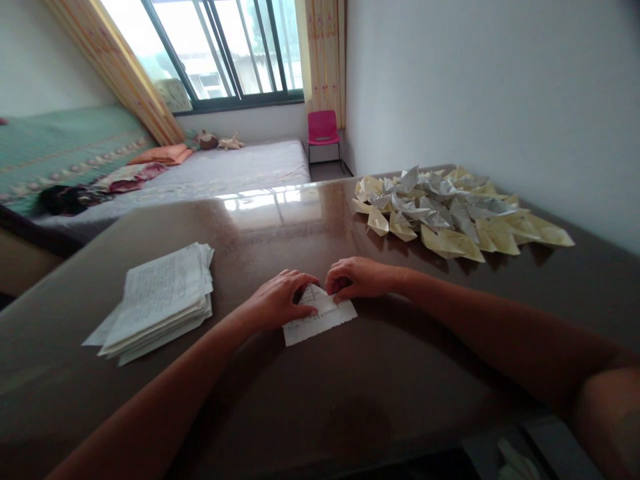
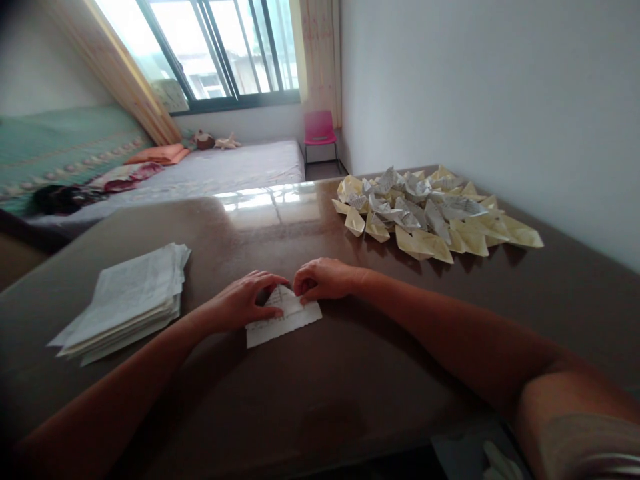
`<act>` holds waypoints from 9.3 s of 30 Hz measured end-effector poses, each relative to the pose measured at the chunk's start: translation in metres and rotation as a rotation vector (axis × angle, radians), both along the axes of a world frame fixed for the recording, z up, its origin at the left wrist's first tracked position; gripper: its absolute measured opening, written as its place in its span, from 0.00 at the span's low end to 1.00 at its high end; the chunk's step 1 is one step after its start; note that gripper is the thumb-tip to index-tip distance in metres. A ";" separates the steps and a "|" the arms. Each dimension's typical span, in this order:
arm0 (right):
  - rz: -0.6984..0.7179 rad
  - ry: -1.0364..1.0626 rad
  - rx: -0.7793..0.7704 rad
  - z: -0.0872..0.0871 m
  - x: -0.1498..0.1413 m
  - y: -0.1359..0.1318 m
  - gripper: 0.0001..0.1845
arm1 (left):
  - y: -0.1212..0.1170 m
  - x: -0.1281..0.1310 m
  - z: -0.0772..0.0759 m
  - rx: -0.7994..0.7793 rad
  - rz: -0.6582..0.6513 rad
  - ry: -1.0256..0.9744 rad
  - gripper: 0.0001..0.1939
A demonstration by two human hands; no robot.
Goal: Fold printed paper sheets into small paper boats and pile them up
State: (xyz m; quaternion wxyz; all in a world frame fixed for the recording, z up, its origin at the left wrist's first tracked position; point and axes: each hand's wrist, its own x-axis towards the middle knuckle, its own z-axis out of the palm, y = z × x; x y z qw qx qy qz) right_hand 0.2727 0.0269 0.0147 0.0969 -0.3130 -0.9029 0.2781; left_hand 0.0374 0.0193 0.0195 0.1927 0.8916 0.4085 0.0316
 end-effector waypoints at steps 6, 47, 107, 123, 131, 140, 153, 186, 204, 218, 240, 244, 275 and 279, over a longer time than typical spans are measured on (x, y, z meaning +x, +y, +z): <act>-0.300 0.310 -0.206 -0.006 -0.001 0.005 0.16 | -0.001 0.000 0.001 -0.195 0.143 -0.257 0.11; -0.398 0.115 -0.042 -0.010 0.015 0.019 0.11 | 0.016 -0.006 -0.022 0.164 0.261 -0.146 0.16; -0.359 -0.160 0.298 -0.004 0.019 0.015 0.19 | -0.009 0.004 -0.011 0.566 -0.038 0.245 0.11; -0.304 0.106 0.061 -0.014 0.007 0.015 0.18 | -0.011 0.015 -0.021 0.709 -0.125 0.147 0.08; -0.381 0.021 0.083 -0.016 0.011 0.016 0.20 | -0.017 0.013 -0.022 0.859 -0.207 0.221 0.10; -0.305 0.100 0.086 -0.014 0.008 0.011 0.10 | -0.013 0.017 -0.019 0.655 -0.091 0.198 0.13; -0.015 -0.019 0.309 -0.008 0.020 0.009 0.13 | -0.012 0.020 -0.009 0.652 -0.109 0.170 0.13; -0.405 -0.006 0.236 -0.019 -0.006 -0.002 0.10 | 0.012 0.008 -0.017 0.470 0.043 0.064 0.18; -0.420 0.200 0.151 -0.026 -0.005 0.000 0.09 | 0.016 0.008 -0.018 0.277 0.043 -0.244 0.11; -0.317 0.084 0.092 -0.017 -0.009 -0.003 0.14 | 0.019 0.006 -0.018 0.112 0.123 -0.415 0.12; -0.407 0.335 -0.614 -0.018 -0.023 -0.016 0.19 | 0.003 0.026 -0.027 -0.327 0.324 -0.770 0.14; -0.188 0.201 -0.755 -0.004 -0.021 -0.020 0.18 | 0.007 0.021 -0.025 -0.361 0.296 -0.744 0.11; -0.505 0.132 -0.194 -0.010 0.002 0.011 0.11 | -0.010 0.031 -0.013 0.444 0.099 0.121 0.09; -0.463 0.172 -0.295 -0.010 0.001 0.009 0.14 | -0.010 0.028 -0.013 0.402 0.143 0.060 0.07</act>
